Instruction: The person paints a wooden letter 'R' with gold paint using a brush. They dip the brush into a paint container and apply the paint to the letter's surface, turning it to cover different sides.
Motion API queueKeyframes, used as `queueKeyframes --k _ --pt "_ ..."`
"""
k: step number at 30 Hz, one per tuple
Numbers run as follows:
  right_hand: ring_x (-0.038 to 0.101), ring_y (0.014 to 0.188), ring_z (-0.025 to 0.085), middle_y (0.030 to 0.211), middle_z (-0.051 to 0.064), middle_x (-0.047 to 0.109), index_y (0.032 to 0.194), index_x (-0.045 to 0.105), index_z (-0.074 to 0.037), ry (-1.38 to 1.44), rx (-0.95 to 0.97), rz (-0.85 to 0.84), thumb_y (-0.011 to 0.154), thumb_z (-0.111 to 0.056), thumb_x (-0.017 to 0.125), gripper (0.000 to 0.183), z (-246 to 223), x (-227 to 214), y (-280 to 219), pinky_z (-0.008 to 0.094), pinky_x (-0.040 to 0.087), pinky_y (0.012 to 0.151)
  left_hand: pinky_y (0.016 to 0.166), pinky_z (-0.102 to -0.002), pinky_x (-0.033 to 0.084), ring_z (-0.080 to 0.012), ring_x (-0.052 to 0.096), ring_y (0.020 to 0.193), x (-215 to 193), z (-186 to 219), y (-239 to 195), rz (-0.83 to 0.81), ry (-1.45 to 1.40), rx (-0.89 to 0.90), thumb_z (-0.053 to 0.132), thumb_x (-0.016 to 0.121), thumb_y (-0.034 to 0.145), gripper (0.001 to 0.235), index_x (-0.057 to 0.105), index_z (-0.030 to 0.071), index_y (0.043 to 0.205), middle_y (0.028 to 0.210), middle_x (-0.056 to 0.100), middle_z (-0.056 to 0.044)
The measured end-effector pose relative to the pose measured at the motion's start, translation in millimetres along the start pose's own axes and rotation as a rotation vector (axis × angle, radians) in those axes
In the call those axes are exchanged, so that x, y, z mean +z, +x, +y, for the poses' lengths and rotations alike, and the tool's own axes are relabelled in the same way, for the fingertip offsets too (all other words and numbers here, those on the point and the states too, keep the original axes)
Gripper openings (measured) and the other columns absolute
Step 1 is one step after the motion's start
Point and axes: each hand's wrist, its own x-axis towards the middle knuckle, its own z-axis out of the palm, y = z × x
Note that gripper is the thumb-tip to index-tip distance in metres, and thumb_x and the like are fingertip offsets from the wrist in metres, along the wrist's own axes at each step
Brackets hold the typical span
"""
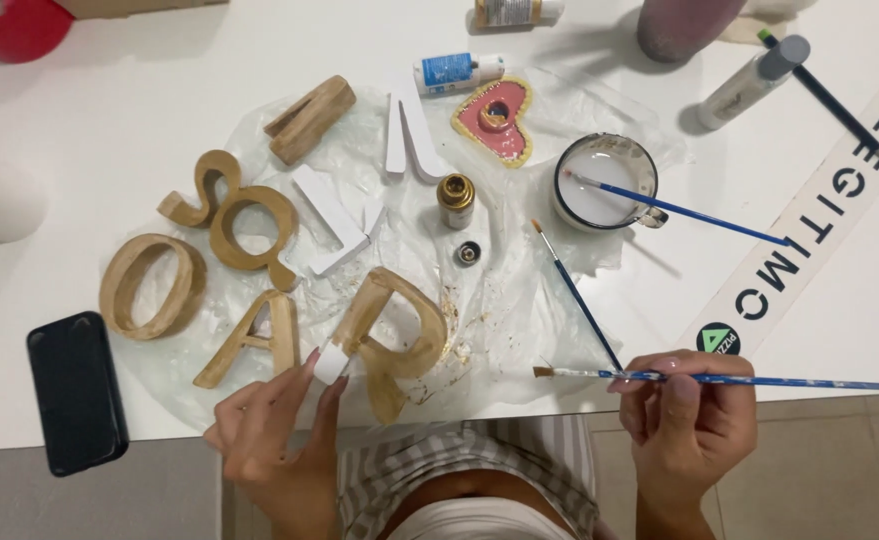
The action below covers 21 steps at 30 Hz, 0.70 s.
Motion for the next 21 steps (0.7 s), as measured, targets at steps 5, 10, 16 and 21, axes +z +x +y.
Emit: queueKeyframes --k 5,10,16,21 --pt "0.038 0.041 0.009 0.079 0.015 0.069 0.103 0.056 -0.008 0.193 0.086 0.038 0.115 -0.015 0.053 0.014 -12 12 -11 0.020 0.032 0.040 0.074 -0.031 0.054 -0.0170 0.062 0.081 -1 -18 8 0.009 -0.342 -0.131 0.007 0.092 0.085 0.032 0.082 -0.001 0.115 0.086 0.076 -0.007" --pt "0.050 0.042 0.003 0.085 0.008 0.079 0.101 0.066 -0.011 0.380 -0.063 -0.133 0.105 -0.002 0.054 0.015 -17 33 -29 0.015 0.039 0.033 0.061 -0.024 0.058 -0.0142 0.063 0.072 -5 10 22 -0.004 -0.414 -0.028 -0.002 0.092 0.081 0.040 0.079 -0.005 0.119 0.079 0.074 -0.007" --pt "0.050 0.041 0.014 0.088 0.023 0.076 0.103 0.066 -0.002 0.307 -0.050 -0.141 0.105 -0.005 0.061 0.006 -2 33 -40 0.021 0.043 0.038 0.061 -0.028 0.056 -0.0149 0.061 0.073 -4 10 14 -0.037 -0.206 0.019 0.014 0.094 0.084 0.041 0.082 0.005 0.123 0.083 0.078 -0.002" --pt "0.052 0.039 0.017 0.093 0.024 0.077 0.105 0.068 0.001 0.222 0.038 -0.127 0.106 -0.006 0.061 0.010 8 30 -46 0.022 0.042 0.040 0.065 -0.027 0.062 -0.0146 0.072 0.077 4 11 14 -0.044 -0.327 -0.054 0.006 0.094 0.081 0.038 0.081 -0.002 0.117 0.090 0.082 -0.012"
